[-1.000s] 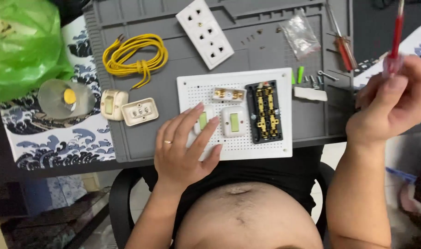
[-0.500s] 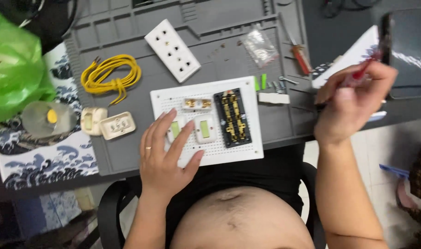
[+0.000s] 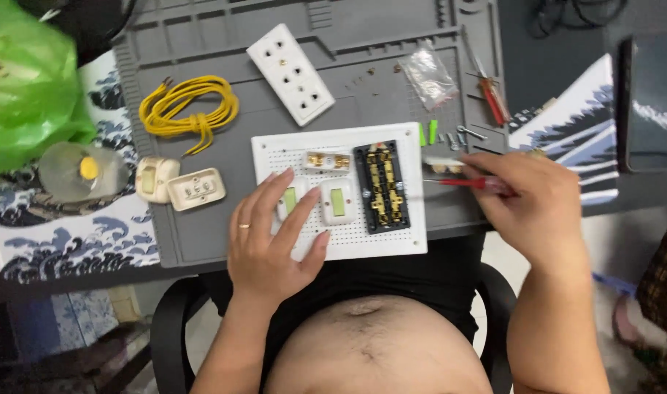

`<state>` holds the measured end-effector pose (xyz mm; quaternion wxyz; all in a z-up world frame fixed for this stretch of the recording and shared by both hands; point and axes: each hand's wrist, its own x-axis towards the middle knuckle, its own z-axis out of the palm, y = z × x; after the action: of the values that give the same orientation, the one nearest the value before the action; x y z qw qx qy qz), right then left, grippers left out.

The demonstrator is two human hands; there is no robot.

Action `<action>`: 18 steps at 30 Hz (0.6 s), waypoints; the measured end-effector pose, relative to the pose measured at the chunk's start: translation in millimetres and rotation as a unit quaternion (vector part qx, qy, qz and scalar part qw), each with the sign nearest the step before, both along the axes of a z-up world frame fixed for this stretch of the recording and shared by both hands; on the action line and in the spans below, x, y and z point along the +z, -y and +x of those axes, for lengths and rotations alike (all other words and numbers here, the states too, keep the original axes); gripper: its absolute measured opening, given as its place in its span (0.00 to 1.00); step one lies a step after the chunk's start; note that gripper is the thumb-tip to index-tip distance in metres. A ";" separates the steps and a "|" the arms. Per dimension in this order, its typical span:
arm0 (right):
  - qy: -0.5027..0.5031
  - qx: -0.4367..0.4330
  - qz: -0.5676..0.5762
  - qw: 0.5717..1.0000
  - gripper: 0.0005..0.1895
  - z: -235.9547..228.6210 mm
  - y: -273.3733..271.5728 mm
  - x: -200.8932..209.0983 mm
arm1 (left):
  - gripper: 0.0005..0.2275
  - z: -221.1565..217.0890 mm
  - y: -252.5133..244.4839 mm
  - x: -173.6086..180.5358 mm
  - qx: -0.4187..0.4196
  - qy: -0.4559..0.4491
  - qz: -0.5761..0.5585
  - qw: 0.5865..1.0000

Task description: The person uses a red-handled screwdriver to tighten screws on two white light switches and a black terminal block mounted on a perforated board. They then handle a yellow electrical cord, positioning it near the components before continuing to adjust the switches with the screwdriver.

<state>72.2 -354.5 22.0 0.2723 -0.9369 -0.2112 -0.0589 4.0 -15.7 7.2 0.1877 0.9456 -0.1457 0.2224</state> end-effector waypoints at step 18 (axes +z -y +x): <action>0.149 0.177 -0.001 0.973 0.09 25.2 -100.5 10.7 | 0.12 -6.9 -12.4 -4.4 -0.007 0.003 -0.058 0.998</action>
<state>97.4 -254.0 32.8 0.2432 -0.8654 -0.4123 -0.1480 -2.9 -3.3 2.8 0.2431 0.9315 -0.1401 0.2316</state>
